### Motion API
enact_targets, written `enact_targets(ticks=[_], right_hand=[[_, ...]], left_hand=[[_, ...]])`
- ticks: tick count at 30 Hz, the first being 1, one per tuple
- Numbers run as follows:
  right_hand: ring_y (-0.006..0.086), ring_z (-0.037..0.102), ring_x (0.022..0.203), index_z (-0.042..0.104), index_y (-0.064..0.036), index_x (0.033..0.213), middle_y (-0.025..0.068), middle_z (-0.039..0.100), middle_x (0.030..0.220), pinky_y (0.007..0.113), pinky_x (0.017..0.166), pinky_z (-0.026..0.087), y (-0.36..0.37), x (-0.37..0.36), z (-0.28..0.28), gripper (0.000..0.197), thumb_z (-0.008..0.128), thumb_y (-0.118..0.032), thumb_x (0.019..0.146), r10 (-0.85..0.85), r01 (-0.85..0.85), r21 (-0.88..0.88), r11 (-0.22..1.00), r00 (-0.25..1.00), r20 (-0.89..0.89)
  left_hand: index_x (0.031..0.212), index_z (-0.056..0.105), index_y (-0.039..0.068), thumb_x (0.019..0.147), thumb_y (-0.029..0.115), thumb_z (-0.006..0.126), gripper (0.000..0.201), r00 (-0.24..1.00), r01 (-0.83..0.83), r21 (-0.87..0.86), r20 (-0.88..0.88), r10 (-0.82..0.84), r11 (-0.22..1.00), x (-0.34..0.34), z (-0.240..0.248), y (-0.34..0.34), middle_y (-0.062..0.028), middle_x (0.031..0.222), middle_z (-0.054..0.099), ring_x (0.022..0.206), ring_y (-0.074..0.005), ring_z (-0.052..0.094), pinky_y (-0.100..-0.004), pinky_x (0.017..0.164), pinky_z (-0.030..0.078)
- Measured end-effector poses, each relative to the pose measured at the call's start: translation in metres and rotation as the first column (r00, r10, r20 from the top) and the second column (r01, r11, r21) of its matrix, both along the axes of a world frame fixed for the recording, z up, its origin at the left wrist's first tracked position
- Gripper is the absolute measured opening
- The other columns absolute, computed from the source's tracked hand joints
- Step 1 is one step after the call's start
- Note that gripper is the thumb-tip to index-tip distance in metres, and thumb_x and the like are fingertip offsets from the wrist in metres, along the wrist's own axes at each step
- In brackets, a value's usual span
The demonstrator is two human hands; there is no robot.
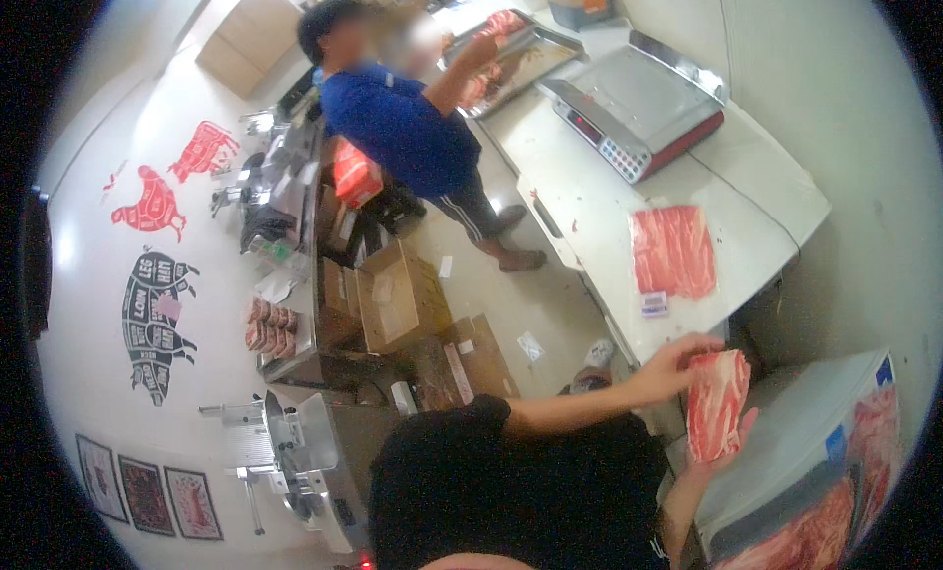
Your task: The person takes thin slices of raw meat from a tray, weighs them on a digital scale, and places them into plastic bags.
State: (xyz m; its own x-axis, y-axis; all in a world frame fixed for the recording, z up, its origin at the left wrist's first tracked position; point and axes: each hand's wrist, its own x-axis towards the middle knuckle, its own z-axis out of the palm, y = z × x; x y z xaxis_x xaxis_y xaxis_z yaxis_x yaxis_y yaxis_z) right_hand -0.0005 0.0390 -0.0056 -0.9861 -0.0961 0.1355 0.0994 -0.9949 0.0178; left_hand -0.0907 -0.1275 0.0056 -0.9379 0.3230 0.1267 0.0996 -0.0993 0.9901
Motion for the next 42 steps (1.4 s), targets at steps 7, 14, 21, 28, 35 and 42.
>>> enact_targets(ticks=[7, 14, 21, 28, 35, 42], right_hand=[[0.0401, 0.039, 0.148, 0.033, -0.0024, 0.159, 0.0226, 0.036, 0.163, 0.056, 0.125, 0.026, 0.025, 0.038, -0.076, 0.064, 0.042, -0.04, 0.109, -0.08, 0.1, -0.067, 0.993, 0.966, 0.246], [0.036, 0.049, 0.142, 0.031, -0.0033, 0.16, 0.0227, 0.043, 0.158, 0.051, 0.12, 0.039, -0.012, 0.028, -0.073, 0.062, 0.047, -0.019, 0.102, -0.137, 0.167, -0.031, 0.985, 0.889, 0.436], [0.0343, 0.051, 0.14, 0.033, -0.0076, 0.16, 0.0192, 0.045, 0.158, 0.05, 0.119, 0.041, -0.049, 0.002, -0.043, 0.063, 0.05, -0.019, 0.101, -0.142, 0.157, 0.008, 0.988, 0.871, 0.471], [0.0349, 0.057, 0.133, 0.038, -0.0029, 0.156, 0.0205, 0.049, 0.154, 0.049, 0.116, 0.044, -0.081, -0.037, -0.042, 0.06, 0.051, -0.02, 0.1, -0.189, 0.172, 0.079, 0.982, 0.854, 0.485], [0.0325, 0.065, 0.12, 0.05, 0.0011, 0.146, 0.0192, 0.061, 0.141, 0.047, 0.105, 0.055, -0.1, -0.121, -0.091, 0.052, 0.055, -0.02, 0.099, -0.107, 0.09, 0.089, 0.992, 0.97, 0.217], [0.0311, 0.064, 0.123, 0.048, 0.0007, 0.147, 0.0211, 0.057, 0.144, 0.046, 0.106, 0.055, -0.129, -0.182, -0.076, 0.05, 0.055, -0.018, 0.101, -0.233, -0.179, 0.677, 0.714, 0.851, 0.471]], left_hand=[[0.11, 0.072, 0.006, 0.089, 0.01, 0.075, 0.022, 0.957, -0.252, -0.38, -0.231, 0.173, 0.89, -0.049, -0.011, -0.066, -0.0082, 0.101, 0.074, 0.085, -0.0193, 0.067, -0.0342, 0.077, 0.053], [0.089, 0.07, 0.005, 0.079, 0.009, 0.084, 0.018, 0.833, -0.154, -0.587, -0.51, -0.215, 0.795, -0.06, -0.03, -0.072, -0.0102, 0.089, 0.066, 0.083, -0.0288, 0.063, -0.0388, 0.074, 0.051], [0.093, 0.069, 0.004, 0.083, 0.006, 0.076, 0.013, 0.808, -0.008, -0.649, -0.453, -0.378, 0.761, -0.099, -0.045, -0.076, -0.0148, 0.092, 0.065, 0.084, -0.0384, 0.063, -0.0467, 0.075, 0.051], [0.093, 0.07, 0.001, 0.085, 0.003, 0.073, 0.009, 0.863, 0.135, -0.457, -0.381, -0.33, 0.879, -0.095, -0.026, -0.075, -0.015, 0.085, 0.066, 0.075, -0.0338, 0.066, -0.0423, 0.065, 0.053], [0.095, 0.071, 0.002, 0.085, 0.002, 0.075, 0.011, 0.794, 0.192, -0.382, -0.48, -0.372, 0.904, -0.105, -0.008, -0.086, -0.0133, 0.092, 0.071, 0.077, -0.0298, 0.069, -0.0379, 0.067, 0.056], [0.098, 0.074, 0.004, 0.086, 0.005, 0.075, 0.012, 0.714, 0.317, -0.216, -0.587, -0.382, 0.924, -0.141, -0.027, -0.118, -0.0132, 0.098, 0.072, 0.086, -0.0314, 0.07, -0.0399, 0.076, 0.056]])
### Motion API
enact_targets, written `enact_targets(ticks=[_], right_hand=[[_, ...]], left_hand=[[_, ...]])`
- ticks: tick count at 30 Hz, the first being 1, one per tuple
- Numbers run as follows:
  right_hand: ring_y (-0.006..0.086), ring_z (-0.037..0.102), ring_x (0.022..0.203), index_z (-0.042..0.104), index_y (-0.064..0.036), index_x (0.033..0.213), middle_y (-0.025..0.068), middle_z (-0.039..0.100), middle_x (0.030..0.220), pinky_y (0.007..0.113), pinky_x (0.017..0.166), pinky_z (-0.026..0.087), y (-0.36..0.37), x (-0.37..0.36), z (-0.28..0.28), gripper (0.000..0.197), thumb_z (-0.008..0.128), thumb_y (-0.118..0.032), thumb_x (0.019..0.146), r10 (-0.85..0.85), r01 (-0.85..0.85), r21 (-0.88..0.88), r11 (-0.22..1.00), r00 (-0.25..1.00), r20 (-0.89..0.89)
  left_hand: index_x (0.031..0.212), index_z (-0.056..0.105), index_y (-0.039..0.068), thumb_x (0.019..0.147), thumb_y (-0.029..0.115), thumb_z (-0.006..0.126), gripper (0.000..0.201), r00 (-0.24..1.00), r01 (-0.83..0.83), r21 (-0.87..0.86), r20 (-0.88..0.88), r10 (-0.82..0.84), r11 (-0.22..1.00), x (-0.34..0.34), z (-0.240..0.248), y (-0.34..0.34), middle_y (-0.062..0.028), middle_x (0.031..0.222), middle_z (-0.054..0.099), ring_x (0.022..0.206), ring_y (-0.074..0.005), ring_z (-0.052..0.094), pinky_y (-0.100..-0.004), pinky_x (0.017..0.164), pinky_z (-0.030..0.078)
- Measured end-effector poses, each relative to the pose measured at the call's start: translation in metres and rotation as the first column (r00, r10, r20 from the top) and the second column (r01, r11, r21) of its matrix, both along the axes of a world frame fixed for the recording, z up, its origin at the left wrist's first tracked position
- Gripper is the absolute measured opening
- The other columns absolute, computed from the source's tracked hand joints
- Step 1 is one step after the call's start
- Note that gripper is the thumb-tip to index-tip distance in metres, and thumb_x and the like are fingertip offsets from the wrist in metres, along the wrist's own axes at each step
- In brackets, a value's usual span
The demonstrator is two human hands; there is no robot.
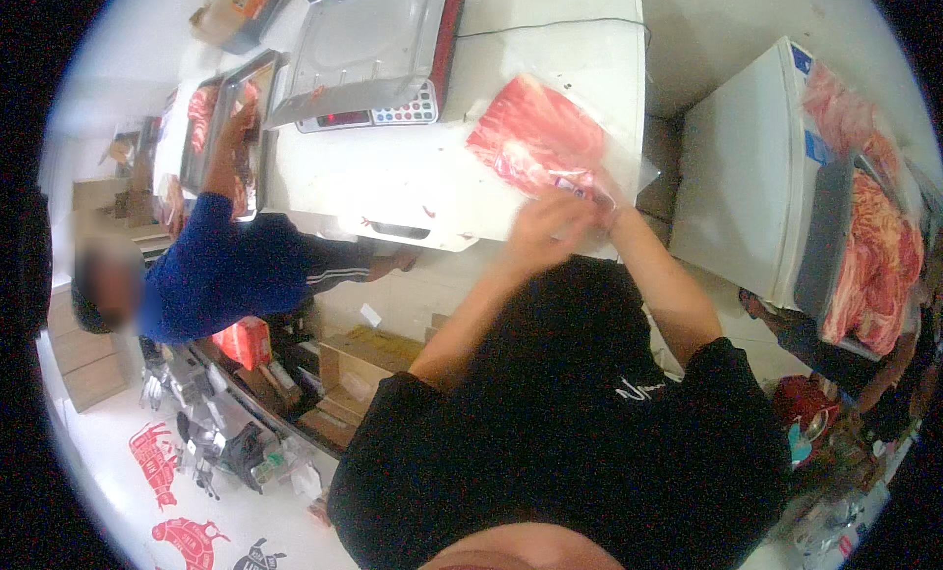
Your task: The person takes thin slices of raw meat from a tray, weighs them on a digital scale, and places them into plastic bags.
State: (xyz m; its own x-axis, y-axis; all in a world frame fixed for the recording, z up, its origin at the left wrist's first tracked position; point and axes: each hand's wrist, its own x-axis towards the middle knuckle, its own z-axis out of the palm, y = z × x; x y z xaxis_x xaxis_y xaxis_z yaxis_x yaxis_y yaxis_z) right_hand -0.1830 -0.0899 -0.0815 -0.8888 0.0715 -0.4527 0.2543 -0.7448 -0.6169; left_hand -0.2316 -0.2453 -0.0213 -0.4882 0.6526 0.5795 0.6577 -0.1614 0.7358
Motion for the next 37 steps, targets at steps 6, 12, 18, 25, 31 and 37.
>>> enact_targets(ticks=[6, 12, 18, 25, 31, 37], right_hand=[[0.0287, 0.065, 0.123, 0.045, -0.0007, 0.151, 0.0171, 0.058, 0.143, 0.045, 0.107, 0.055, -0.003, -0.017, 0.018, 0.052, 0.055, -0.023, 0.105, -0.086, 0.09, -0.435, 0.896, 0.996, 0.029], [0.0317, 0.057, 0.133, 0.05, -0.0011, 0.147, 0.0151, 0.052, 0.151, 0.044, 0.115, 0.047, -0.011, -0.004, 0.022, 0.053, 0.065, -0.025, 0.102, -0.002, 0.007, 0.055, 0.998, 0.996, -0.089], [0.0321, 0.057, 0.132, 0.05, 0.0019, 0.145, 0.0165, 0.055, 0.147, 0.047, 0.113, 0.046, -0.008, -0.007, 0.021, 0.053, 0.063, -0.022, 0.1, -0.121, 0.114, -0.206, 0.972, 0.992, -0.024], [0.0351, 0.053, 0.134, 0.045, 0.0054, 0.148, 0.0194, 0.053, 0.149, 0.051, 0.115, 0.042, 0.026, 0.013, -0.022, 0.057, 0.059, -0.022, 0.1, -0.152, 0.146, 0.107, 0.984, 0.987, 0.051], [0.0376, 0.05, 0.137, 0.04, 0.0084, 0.15, 0.0218, 0.051, 0.15, 0.054, 0.117, 0.038, 0.059, 0.036, -0.067, 0.06, 0.055, -0.021, 0.1, 0.164, -0.069, 0.847, 0.527, 0.986, -0.022], [0.0373, 0.034, 0.148, 0.022, 0.0082, 0.159, 0.0227, 0.029, 0.166, 0.061, 0.125, 0.016, 0.044, 0.027, -0.06, 0.075, 0.055, -0.023, 0.1, -0.489, 0.543, -0.31, 0.78, 0.839, 0.239]], left_hand=[[0.102, 0.078, 0.01, 0.091, 0.016, 0.073, 0.015, 0.897, -0.434, -0.218, -0.018, 0.441, 0.874, -0.1, -0.027, -0.039, -0.0074, 0.102, 0.072, 0.1, -0.028, 0.064, -0.044, 0.092, 0.047], [0.091, 0.079, 0.013, 0.081, 0.023, 0.077, 0.014, 0.882, -0.469, -0.181, -0.149, 0.447, 0.864, -0.098, -0.053, -0.04, -0.0072, 0.095, 0.072, 0.094, -0.0289, 0.065, -0.0459, 0.088, 0.048], [0.087, 0.077, 0.018, 0.077, 0.029, 0.079, 0.015, 0.859, -0.512, -0.251, -0.159, 0.487, 0.821, -0.087, -0.036, -0.04, -0.0053, 0.101, 0.065, 0.103, -0.0303, 0.058, -0.0476, 0.089, 0.044], [0.087, 0.078, 0.018, 0.079, 0.032, 0.079, 0.015, 0.872, -0.487, -0.231, -0.063, 0.486, 0.843, -0.086, -0.045, -0.052, -0.0048, 0.102, 0.06, 0.107, -0.0285, 0.052, -0.0455, 0.09, 0.042], [0.089, 0.079, 0.019, 0.081, 0.033, 0.079, 0.017, 0.862, -0.506, -0.212, -0.079, 0.502, 0.836, -0.093, -0.041, -0.051, -0.0049, 0.103, 0.06, 0.106, -0.0286, 0.051, -0.0453, 0.089, 0.042], [0.091, 0.08, 0.019, 0.082, 0.035, 0.078, 0.018, 0.872, -0.486, -0.264, -0.085, 0.482, 0.833, -0.098, -0.044, -0.053, -0.0053, 0.105, 0.06, 0.109, -0.0275, 0.05, -0.0445, 0.092, 0.04]])
